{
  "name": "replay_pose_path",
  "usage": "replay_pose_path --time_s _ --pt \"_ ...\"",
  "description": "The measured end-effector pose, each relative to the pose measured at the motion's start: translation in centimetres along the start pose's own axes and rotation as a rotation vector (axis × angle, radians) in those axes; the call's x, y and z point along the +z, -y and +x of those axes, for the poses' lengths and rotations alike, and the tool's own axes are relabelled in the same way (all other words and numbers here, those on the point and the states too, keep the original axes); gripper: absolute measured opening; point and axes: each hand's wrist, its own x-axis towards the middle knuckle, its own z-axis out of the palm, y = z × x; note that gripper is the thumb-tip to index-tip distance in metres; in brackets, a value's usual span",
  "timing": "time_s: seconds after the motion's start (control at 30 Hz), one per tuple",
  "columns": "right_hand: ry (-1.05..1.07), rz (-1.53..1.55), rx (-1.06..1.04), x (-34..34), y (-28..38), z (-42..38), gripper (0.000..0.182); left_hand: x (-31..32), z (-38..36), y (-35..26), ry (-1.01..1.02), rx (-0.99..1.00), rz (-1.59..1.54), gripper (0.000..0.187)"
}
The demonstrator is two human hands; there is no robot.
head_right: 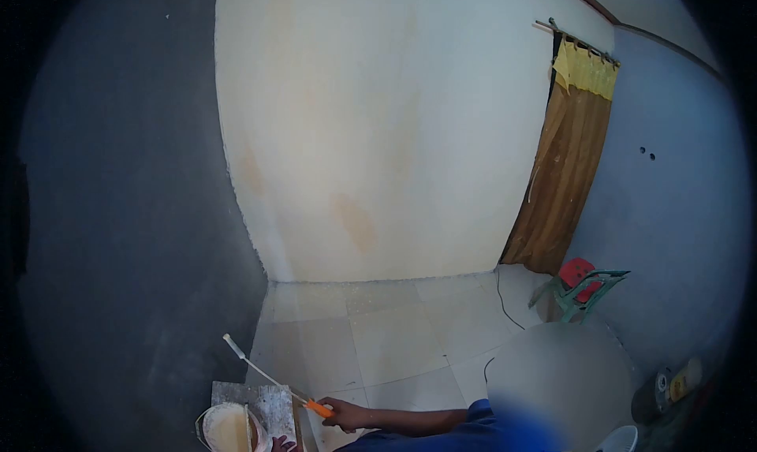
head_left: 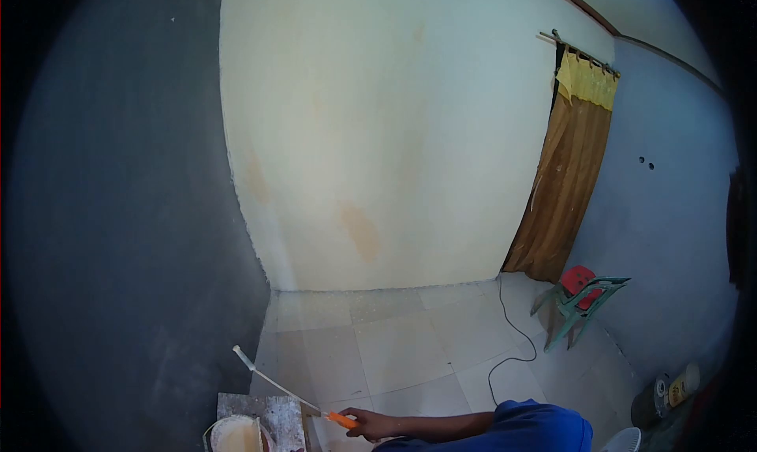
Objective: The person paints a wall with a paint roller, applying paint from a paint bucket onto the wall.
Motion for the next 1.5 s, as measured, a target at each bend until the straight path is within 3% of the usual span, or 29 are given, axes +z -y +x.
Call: replay_pose_path --time_s 0.03,0.17,0.23,0.27,0.33,0.37,0.4,0.43,0.57,0.77,0.9,0.97,1.17,1.5 --pt "0.009 -0.001 0.004 0.0 0.5 0.3 0.060 1.1 -1.2 -0.3 -0.077 0.116 0.067 0.045" --pt "0.039 -0.123 -0.063 -0.4 2.4 1.7 0.047 0.4 -1.6 -0.1 -0.188 0.126 0.033 0.048" --pt "0.083 -0.164 -0.010 -1.2 3.6 2.4 0.050 -3.3 2.0 2.6 -0.223 0.410 0.195 0.037" --pt "0.096 -0.200 -0.024 -1.6 4.4 2.3 0.048 -3.0 0.8 2.6 -0.199 0.380 0.195 0.044" --pt "0.140 -0.375 -0.346 -2.4 5.3 2.6 0.051 -2.2 0.7 2.4 -0.336 0.310 -0.146 0.033" --pt "0.146 -0.363 -0.241 -2.4 7.0 2.2 0.049 -4.1 1.9 3.4 -0.359 0.370 0.497 0.030" --pt "0.152 -0.378 -0.078 -2.2 8.9 1.9 0.047 -2.2 0.3 3.0 -0.381 0.310 0.006 0.029" --pt "0.125 -0.399 -0.076 -2.1 9.3 2.1 0.045 -0.5 -2.0 2.0 -0.395 0.315 -0.053 0.030" --pt "0.176 -0.556 -0.075 -2.3 13.1 1.8 0.047 1.4 -4.9 3.8 -0.449 0.357 -0.104 0.044" --pt "0.265 -0.729 0.005 0.6 15.9 4.2 0.047 -0.8 -8.5 8.4 -0.560 0.341 -0.243 0.040" --pt "0.411 -0.970 -0.053 2.9 14.3 9.4 0.047 -3.4 -10.1 11.4 -0.646 0.356 -0.313 0.041" --pt "0.422 -1.318 -0.191 4.7 13.9 11.4 0.047 -4.2 -10.6 12.6 -0.665 0.372 -0.358 0.042" --pt "0.465 -1.737 -0.184 10.3 12.5 14.7 0.041 -5.7 -12.4 14.0 -0.762 0.395 -0.441 0.042" --pt "0.516 -1.825 -0.224 12.3 9.9 18.8 0.042 -6.4 -12.5 15.4 -0.794 0.391 -0.516 0.040"
